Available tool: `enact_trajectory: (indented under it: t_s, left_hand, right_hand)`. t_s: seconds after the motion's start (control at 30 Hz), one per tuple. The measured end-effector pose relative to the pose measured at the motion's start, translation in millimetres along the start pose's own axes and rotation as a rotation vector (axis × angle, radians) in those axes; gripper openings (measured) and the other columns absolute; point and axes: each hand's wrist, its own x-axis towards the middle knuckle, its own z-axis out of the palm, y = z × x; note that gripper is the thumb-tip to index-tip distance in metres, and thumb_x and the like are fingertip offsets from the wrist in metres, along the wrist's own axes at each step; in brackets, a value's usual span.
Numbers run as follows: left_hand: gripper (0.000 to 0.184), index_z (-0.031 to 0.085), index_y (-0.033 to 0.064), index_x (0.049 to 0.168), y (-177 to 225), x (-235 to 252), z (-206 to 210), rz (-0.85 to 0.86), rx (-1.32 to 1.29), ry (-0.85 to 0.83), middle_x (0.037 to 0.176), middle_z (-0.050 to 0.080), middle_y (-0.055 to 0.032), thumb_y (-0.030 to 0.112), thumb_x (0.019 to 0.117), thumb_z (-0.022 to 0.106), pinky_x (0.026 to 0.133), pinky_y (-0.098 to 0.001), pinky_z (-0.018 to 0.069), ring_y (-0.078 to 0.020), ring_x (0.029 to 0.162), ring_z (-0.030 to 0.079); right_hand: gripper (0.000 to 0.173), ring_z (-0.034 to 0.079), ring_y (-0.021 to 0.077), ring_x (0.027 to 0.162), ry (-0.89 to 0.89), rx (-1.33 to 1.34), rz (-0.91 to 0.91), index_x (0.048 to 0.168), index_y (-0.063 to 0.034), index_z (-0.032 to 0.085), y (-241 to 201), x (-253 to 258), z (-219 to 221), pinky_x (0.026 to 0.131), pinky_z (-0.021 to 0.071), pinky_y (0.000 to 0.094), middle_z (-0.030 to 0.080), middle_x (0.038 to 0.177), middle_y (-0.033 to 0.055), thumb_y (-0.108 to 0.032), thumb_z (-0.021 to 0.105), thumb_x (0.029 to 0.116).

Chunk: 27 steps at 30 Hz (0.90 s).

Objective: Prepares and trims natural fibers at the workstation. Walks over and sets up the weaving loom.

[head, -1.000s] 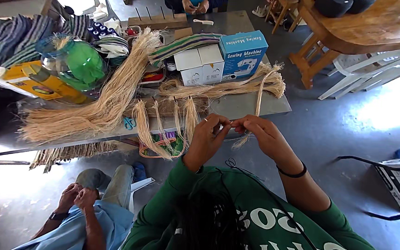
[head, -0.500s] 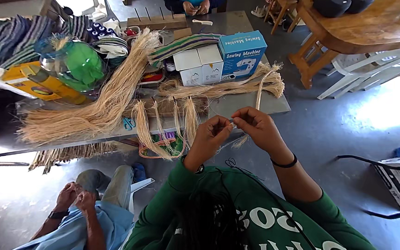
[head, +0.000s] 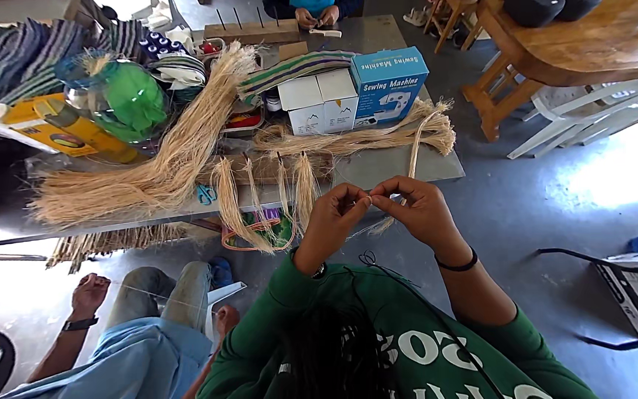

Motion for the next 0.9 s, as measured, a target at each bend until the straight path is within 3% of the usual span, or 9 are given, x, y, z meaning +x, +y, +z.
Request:
enact_trajectory:
  t_s: [0.23,0.43,0.7,0.9]
  left_hand:
    - [0.007,0.068,0.0049,0.103,-3,1,4,-0.059,-0.112,0.029,0.082,0.064,-0.0027,0.011,0.1002,0.065,0.063,-0.0216,0.0501,-0.0076,0.069,0.058]
    - [0.006,0.068,0.0054,0.097,-6,0,7,-0.136,-0.275,0.062,0.083,0.066,-0.0027,0.010,0.0997,0.065,0.062,-0.0196,0.0487,-0.0060,0.067,0.057]
    - [0.005,0.070,0.0051,0.093,-5,1,-13,-0.113,-0.226,-0.130,0.081,0.068,-0.0025,0.008,0.0965,0.069,0.061,-0.0185,0.0461,-0.0046,0.066,0.057]
    - [0.005,0.068,0.0047,0.099,-3,-2,-4,-0.030,-0.121,-0.088,0.084,0.067,-0.0026,0.009,0.0968,0.070,0.070,-0.0234,0.0541,-0.0079,0.073,0.062]
  right_hand:
    - [0.011,0.068,0.0091,0.095,0.064,-0.294,-0.224,0.103,-0.0076,0.078,0,-3,3,0.086,0.0584,0.0288,0.074,0.100,0.0008,-0.012,0.072,0.0947]
    - [0.012,0.067,0.0157,0.099,0.111,-0.481,-0.343,0.102,-0.0063,0.077,2,-6,11,0.091,0.0534,0.0340,0.074,0.101,0.0047,-0.011,0.069,0.0964]
    - [0.009,0.063,0.0104,0.093,-0.041,-0.328,-0.334,0.098,-0.0045,0.070,2,-1,3,0.083,0.0552,0.0269,0.067,0.094,0.0025,-0.012,0.064,0.0966]
    - [0.011,0.058,0.0070,0.084,-0.087,-0.185,-0.187,0.096,-0.0046,0.061,12,-2,10,0.072,0.0522,0.0221,0.058,0.092,0.0025,-0.010,0.052,0.0994]
